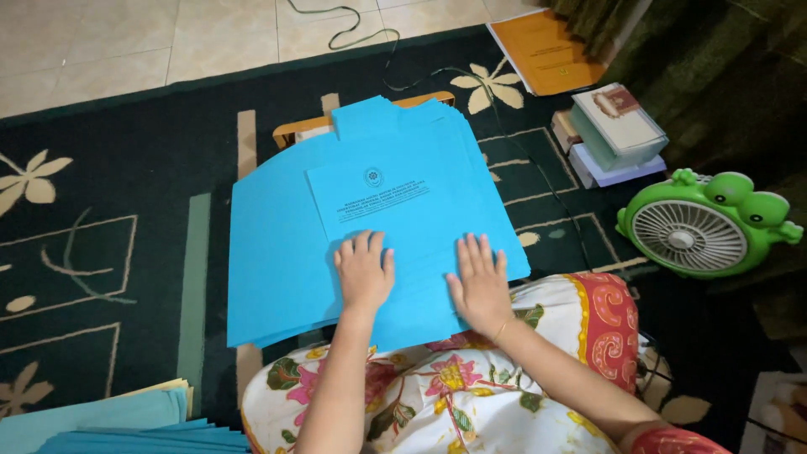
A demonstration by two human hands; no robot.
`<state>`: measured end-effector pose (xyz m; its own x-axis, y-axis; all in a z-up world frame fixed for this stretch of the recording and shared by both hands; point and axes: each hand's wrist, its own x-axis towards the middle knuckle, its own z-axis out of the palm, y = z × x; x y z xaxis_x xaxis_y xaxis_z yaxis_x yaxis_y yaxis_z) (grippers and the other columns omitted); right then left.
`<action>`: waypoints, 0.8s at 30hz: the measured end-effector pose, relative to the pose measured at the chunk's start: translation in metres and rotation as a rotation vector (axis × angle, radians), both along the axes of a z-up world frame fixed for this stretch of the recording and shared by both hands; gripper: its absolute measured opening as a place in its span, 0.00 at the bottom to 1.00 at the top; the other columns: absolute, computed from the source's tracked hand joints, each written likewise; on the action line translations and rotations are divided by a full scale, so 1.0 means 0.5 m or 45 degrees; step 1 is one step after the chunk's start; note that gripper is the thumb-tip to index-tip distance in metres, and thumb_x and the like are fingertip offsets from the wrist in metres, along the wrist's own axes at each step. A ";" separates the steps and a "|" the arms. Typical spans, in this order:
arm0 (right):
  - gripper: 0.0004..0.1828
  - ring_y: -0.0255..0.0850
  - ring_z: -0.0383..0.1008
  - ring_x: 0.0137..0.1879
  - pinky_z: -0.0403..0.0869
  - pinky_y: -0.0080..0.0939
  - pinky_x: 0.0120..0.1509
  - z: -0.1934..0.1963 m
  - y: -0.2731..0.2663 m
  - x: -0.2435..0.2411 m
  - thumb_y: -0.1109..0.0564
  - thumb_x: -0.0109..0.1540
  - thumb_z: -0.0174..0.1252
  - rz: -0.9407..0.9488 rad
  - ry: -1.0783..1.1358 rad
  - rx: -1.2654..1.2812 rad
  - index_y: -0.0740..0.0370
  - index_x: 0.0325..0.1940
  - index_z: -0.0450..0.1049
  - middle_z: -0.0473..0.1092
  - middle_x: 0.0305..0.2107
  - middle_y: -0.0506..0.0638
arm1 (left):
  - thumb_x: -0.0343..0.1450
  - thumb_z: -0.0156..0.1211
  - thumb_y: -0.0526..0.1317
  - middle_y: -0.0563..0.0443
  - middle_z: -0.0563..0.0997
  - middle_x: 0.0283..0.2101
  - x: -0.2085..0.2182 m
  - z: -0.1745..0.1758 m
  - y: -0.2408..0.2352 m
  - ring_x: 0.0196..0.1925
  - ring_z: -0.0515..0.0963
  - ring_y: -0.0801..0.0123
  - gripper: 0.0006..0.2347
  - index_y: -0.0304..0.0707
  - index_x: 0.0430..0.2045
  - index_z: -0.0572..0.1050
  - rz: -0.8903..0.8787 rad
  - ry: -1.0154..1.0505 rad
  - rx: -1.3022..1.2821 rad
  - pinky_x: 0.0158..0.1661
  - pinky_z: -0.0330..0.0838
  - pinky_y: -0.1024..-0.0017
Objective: The person sits on the floor and folds a stack of blue folders by hand. They repeatedly pick up a folder, fold the top flap down, and smooth the crease before placing it back on the pile.
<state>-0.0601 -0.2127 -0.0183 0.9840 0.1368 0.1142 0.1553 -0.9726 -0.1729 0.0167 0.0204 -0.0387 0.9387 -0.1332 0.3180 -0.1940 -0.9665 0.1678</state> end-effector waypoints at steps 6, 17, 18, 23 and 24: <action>0.37 0.58 0.41 0.81 0.46 0.66 0.77 0.018 0.081 0.010 0.40 0.72 0.33 0.416 0.106 -0.072 0.60 0.81 0.44 0.43 0.77 0.62 | 0.73 0.49 0.51 0.38 0.59 0.72 -0.030 0.059 -0.013 0.75 0.55 0.46 0.27 0.35 0.65 0.64 0.069 0.154 -0.175 0.67 0.44 0.41; 0.36 0.47 0.38 0.84 0.42 0.63 0.82 -0.053 0.182 0.481 0.36 0.72 0.28 0.422 0.123 -0.111 0.50 0.83 0.42 0.40 0.79 0.48 | 0.75 0.45 0.49 0.28 0.52 0.75 -0.026 0.086 -0.011 0.79 0.44 0.38 0.30 0.27 0.69 0.57 0.035 0.357 -0.099 0.70 0.36 0.40; 0.37 0.46 0.37 0.84 0.41 0.63 0.82 -0.061 0.185 0.519 0.34 0.72 0.26 0.428 0.130 -0.099 0.47 0.83 0.41 0.39 0.80 0.46 | 0.75 0.45 0.49 0.28 0.52 0.75 -0.027 0.087 -0.012 0.79 0.44 0.39 0.30 0.27 0.69 0.57 0.039 0.373 -0.103 0.70 0.36 0.41; 0.37 0.42 0.40 0.84 0.43 0.60 0.83 -0.029 0.146 0.601 0.32 0.72 0.24 0.360 0.137 -0.151 0.46 0.83 0.43 0.42 0.79 0.43 | 0.73 0.46 0.51 0.31 0.52 0.75 -0.017 0.069 -0.006 0.79 0.44 0.41 0.31 0.30 0.70 0.57 0.052 0.344 -0.154 0.70 0.36 0.41; 0.37 0.42 0.40 0.84 0.43 0.60 0.82 -0.028 0.131 0.606 0.32 0.72 0.24 0.279 0.137 -0.150 0.47 0.83 0.44 0.43 0.79 0.43 | 0.73 0.46 0.51 0.32 0.52 0.75 -0.018 0.065 -0.008 0.79 0.45 0.41 0.31 0.31 0.69 0.57 0.049 0.335 -0.171 0.70 0.36 0.41</action>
<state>0.2432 -0.1475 -0.0321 0.9350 0.3542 -0.0188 0.3514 -0.9322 -0.0872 0.0077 0.0162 -0.0062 0.9947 -0.0691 0.0756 -0.0906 -0.9380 0.3346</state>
